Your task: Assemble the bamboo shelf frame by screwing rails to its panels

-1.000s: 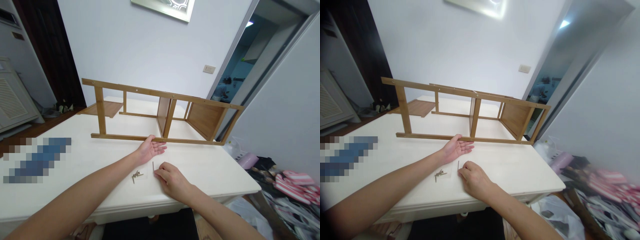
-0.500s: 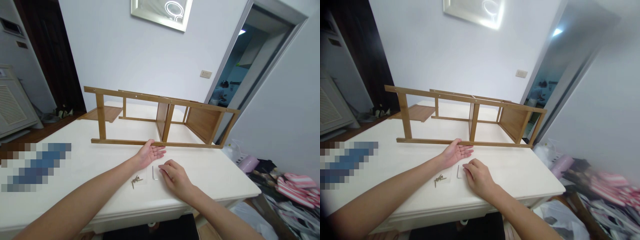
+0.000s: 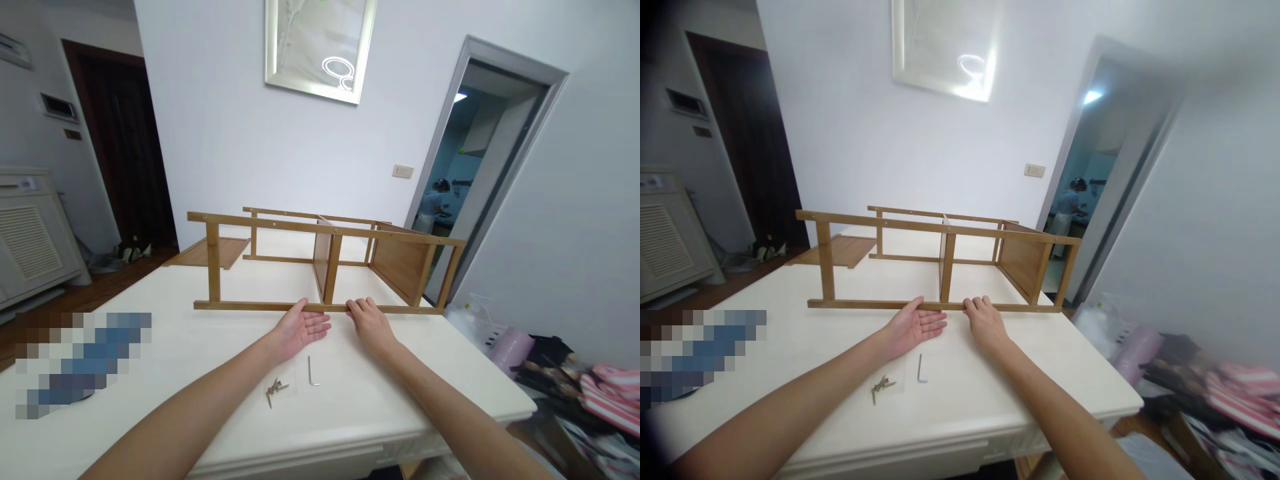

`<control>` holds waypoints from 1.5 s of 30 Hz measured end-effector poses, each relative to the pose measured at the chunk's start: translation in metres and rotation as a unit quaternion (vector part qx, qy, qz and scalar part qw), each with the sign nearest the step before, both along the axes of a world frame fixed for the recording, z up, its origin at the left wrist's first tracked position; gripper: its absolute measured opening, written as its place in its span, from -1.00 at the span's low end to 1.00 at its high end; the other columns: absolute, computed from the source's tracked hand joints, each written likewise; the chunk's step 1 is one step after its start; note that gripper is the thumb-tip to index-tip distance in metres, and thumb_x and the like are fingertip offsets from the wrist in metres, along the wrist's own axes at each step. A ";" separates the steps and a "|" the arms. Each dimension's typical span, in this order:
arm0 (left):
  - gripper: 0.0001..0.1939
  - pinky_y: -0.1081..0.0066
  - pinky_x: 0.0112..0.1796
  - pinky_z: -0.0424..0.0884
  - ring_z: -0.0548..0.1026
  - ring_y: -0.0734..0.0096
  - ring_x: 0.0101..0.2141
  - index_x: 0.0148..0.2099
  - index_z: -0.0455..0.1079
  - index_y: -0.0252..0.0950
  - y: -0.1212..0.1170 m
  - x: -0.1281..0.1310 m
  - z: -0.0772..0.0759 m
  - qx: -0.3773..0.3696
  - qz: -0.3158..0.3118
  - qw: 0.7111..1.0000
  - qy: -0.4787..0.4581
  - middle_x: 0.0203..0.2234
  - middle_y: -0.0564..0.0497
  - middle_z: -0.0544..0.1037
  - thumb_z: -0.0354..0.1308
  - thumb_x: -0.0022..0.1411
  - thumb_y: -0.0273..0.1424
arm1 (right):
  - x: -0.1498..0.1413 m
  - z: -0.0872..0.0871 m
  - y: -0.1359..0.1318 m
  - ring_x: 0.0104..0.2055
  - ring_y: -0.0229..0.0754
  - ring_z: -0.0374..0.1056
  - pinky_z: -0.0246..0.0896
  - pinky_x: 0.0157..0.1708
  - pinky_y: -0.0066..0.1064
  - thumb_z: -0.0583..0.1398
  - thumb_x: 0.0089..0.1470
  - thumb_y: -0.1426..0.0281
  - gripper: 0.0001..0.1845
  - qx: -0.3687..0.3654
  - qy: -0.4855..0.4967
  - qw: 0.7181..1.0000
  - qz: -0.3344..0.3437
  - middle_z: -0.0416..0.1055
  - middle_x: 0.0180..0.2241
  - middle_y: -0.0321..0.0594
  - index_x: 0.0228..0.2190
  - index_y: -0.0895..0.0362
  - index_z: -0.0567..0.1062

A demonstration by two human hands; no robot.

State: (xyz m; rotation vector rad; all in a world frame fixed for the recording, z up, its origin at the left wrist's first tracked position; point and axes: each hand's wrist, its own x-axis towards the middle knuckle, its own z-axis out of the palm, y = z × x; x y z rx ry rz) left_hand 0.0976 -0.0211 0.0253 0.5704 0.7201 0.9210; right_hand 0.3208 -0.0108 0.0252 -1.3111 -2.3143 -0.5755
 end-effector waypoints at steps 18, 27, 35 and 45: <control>-0.73 0.16 0.01 0.28 0.48 0.06 -0.15 -0.16 0.52 -0.28 0.015 -0.048 0.001 0.419 0.140 0.688 0.575 -0.23 -0.20 0.59 0.10 0.21 -0.25 | 0.032 -0.018 0.040 -0.17 -0.11 0.23 0.14 -0.15 -0.32 -0.01 0.24 0.43 -0.67 -0.179 0.128 0.975 -0.014 0.42 -0.27 -0.12 -0.17 0.12 0.53; -0.65 0.13 0.02 0.28 0.43 0.08 -0.10 -0.10 0.56 -0.27 0.034 -0.063 -0.021 0.416 0.111 0.666 0.609 -0.23 -0.15 0.59 -0.03 0.23 -0.49 | 0.052 -0.020 0.077 -0.21 -0.07 0.26 0.19 -0.16 -0.28 -0.04 0.21 0.44 -0.62 -0.184 0.161 0.970 0.014 0.44 -0.30 -0.10 -0.20 0.12 0.57; -0.55 0.06 0.20 0.15 0.34 0.11 0.12 0.11 0.47 -0.24 0.027 -0.035 -0.028 0.422 0.093 0.679 0.594 0.09 -0.14 0.47 -0.01 0.20 -0.49 | 0.068 -0.027 0.119 -0.16 -0.01 0.31 0.22 -0.07 -0.22 -0.04 0.17 0.44 -0.58 -0.175 0.197 0.964 -0.027 0.49 -0.19 -0.01 -0.19 0.17 0.59; -0.68 0.36 -0.44 0.31 0.36 0.36 -0.55 -0.52 0.36 -0.20 -0.020 -0.093 0.015 0.404 0.115 0.651 0.632 -0.60 -0.01 0.44 -0.01 0.26 -0.28 | 0.073 -0.032 0.132 -0.07 0.00 0.33 0.23 0.03 -0.21 -0.01 0.12 0.47 -0.60 -0.161 0.210 0.963 -0.055 0.48 -0.13 0.02 -0.20 0.19 0.60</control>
